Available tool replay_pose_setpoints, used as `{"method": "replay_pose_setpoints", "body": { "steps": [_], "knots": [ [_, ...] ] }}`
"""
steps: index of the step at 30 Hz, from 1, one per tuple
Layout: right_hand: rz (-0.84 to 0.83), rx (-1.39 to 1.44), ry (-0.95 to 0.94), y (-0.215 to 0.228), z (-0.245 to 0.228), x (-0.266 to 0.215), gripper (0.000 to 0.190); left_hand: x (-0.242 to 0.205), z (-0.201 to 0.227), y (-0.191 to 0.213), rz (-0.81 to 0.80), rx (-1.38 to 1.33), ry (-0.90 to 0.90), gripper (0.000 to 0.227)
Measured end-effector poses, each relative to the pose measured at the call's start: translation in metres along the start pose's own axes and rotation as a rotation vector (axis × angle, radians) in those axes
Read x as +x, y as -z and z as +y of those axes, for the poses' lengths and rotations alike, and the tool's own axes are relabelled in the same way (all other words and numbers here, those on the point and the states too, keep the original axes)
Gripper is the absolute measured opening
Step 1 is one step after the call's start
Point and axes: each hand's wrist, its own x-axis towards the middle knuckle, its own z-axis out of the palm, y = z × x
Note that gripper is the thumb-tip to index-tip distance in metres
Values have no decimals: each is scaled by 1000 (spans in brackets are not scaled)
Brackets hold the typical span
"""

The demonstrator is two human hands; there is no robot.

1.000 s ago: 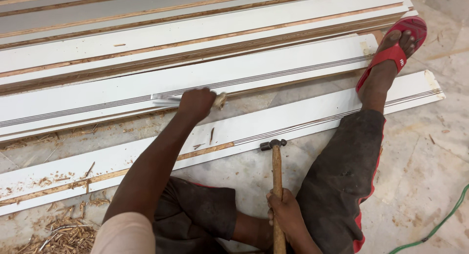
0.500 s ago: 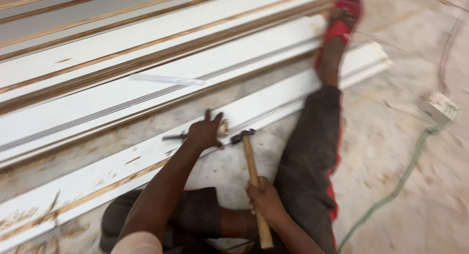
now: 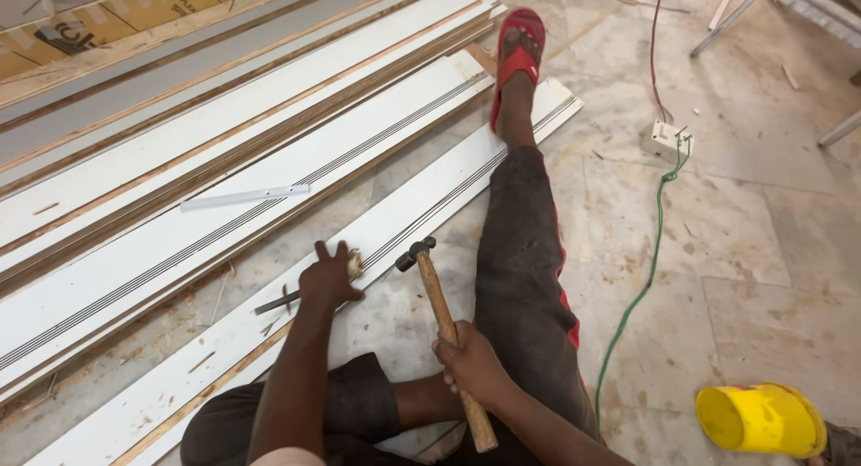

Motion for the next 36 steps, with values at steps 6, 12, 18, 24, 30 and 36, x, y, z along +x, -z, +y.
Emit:
{"method": "replay_pose_setpoints", "body": {
  "steps": [6, 12, 18, 24, 30, 36],
  "knots": [
    [-3, 38, 48, -9, 11, -2, 28, -44, -55, -18, -22, 48, 11, 128],
    [-50, 18, 43, -24, 41, 22, 28, -62, -117, -28, 201, 1, -170, 78],
    [-155, -42, 25, -31, 55, 41, 29, -84, -98, 12, 464, -661, -192, 84],
    [-148, -51, -72, -34, 45, 39, 42, -78, -64, 17, 316, -1022, -258, 52],
    [-163, -14, -148, -37, 42, 41, 51, -77, -51, 6, 274, -1283, -230, 47],
    [-168, -59, -165, -43, 41, 42, 47, -75, -67, -7, 361, -1126, -204, 37]
  ]
}}
